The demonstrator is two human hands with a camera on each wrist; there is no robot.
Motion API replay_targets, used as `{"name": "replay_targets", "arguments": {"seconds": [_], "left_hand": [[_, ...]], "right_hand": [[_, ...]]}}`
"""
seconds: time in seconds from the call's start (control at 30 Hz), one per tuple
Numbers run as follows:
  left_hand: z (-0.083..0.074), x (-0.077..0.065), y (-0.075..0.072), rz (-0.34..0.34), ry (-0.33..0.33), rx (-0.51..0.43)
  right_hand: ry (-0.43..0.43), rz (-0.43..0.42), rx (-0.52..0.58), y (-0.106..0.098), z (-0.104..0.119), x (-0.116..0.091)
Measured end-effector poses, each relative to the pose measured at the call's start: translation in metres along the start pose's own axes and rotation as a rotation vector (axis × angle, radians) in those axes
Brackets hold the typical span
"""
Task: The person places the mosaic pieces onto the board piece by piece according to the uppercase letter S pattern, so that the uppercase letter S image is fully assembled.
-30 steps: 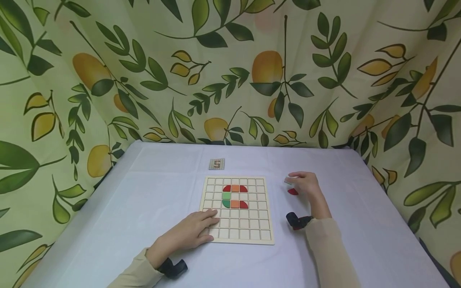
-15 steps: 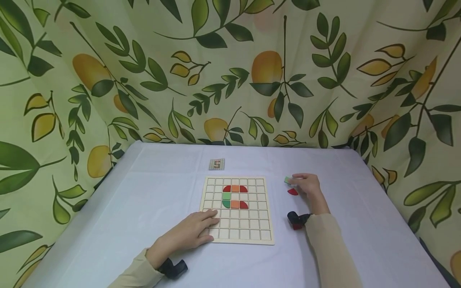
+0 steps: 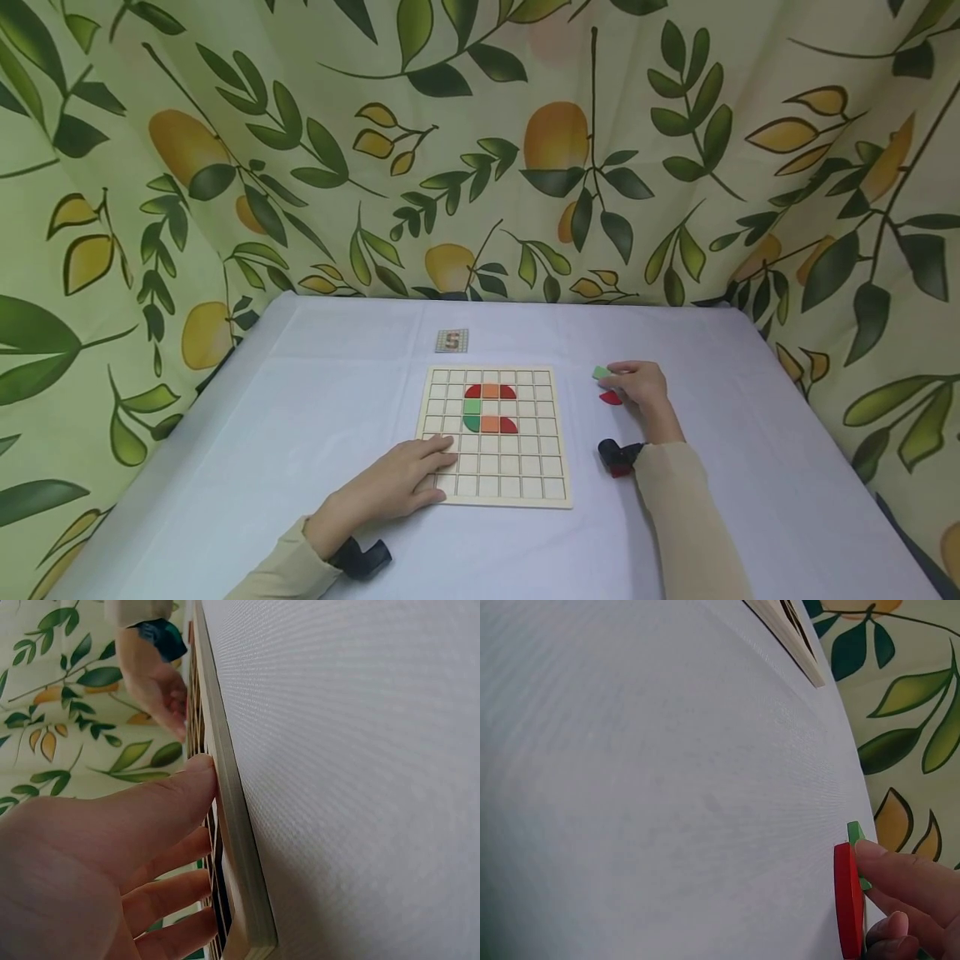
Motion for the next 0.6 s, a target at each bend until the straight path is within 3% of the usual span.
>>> {"name": "replay_targets", "arguments": {"seconds": [0.6], "left_hand": [[0.0008,-0.0004,0.0007,0.006,-0.002,-0.007]], "right_hand": [[-0.031,0.002,-0.022,0.0012,0.0021,-0.0059]]}}
Point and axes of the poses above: each hand's wrist, its own x-axis towards the middle knuckle, its own y-axis out of the palm, z = x × y, the point moved 4 cm from there along x, towards the middle knuckle
